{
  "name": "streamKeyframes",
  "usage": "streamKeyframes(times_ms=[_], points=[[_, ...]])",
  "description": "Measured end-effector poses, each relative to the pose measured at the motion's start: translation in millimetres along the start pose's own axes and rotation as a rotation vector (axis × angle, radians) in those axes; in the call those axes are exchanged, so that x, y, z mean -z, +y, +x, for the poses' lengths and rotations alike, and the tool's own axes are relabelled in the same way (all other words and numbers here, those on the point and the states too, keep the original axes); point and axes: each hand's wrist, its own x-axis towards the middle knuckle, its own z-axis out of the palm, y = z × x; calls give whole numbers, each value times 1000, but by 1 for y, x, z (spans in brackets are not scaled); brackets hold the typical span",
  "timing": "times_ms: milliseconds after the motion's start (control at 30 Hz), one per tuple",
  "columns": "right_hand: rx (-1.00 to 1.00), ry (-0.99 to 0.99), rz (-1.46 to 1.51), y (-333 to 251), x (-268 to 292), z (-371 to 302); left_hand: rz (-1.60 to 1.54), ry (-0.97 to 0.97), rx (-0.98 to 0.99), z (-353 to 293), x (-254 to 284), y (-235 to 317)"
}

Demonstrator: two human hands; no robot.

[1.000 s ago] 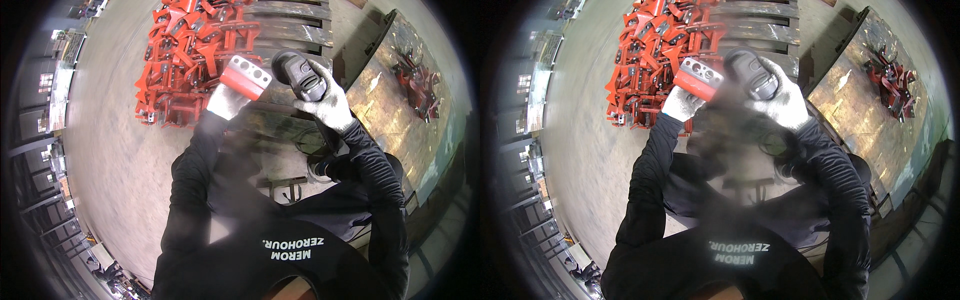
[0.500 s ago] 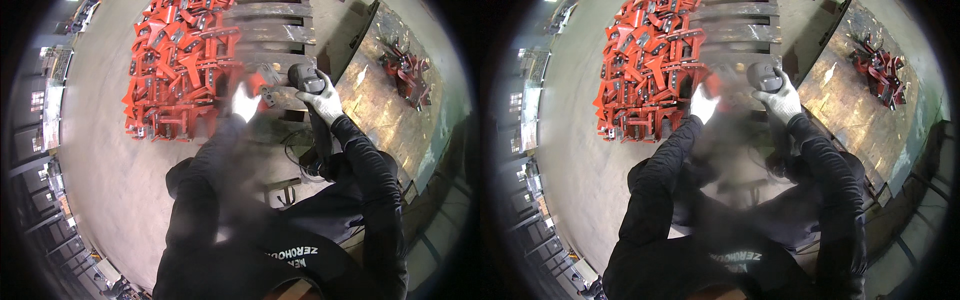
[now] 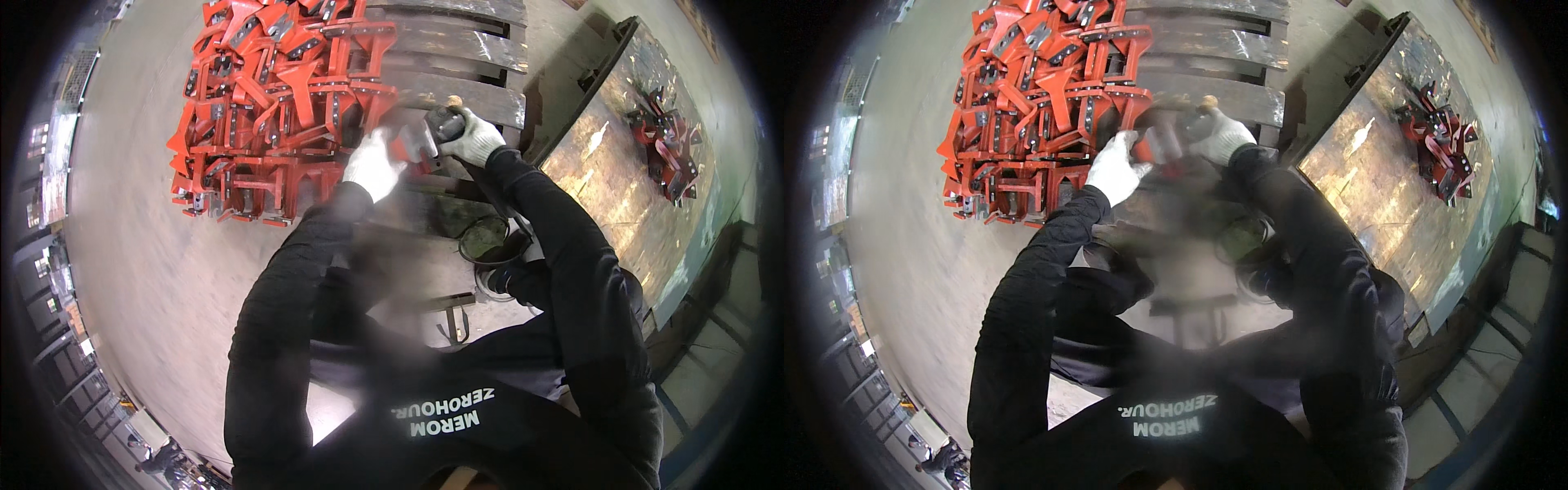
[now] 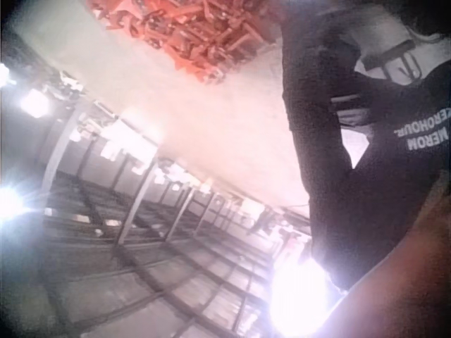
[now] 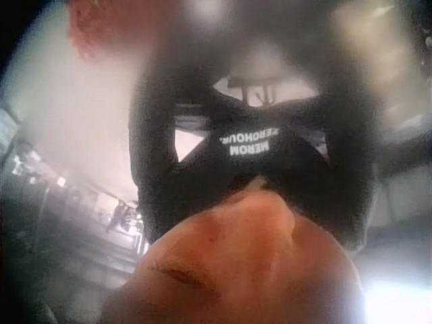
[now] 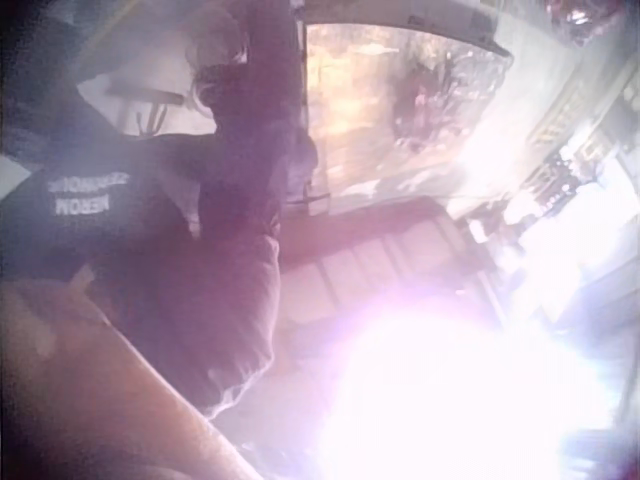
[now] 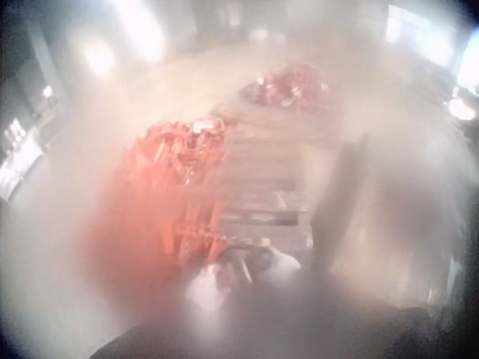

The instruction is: The person uses an angle grinder to smooth the edges of red metal parts. They pick up each part, grind its edges while holding it with a gloved hand, and place it back on a wooden pallet. The process is repeated for multiple parts.

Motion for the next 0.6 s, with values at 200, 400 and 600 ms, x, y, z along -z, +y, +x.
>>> streamKeyframes(times_ms=[200,400,600], points=[[51,12,-142,10,-25,52,86,16,-163,8,9,0],[159,-139,-58,32,-19,34,269,-13,-222,8,1,-3],[259,26,41,47,-38,-45,339,63,-297,3,-6,-7]])
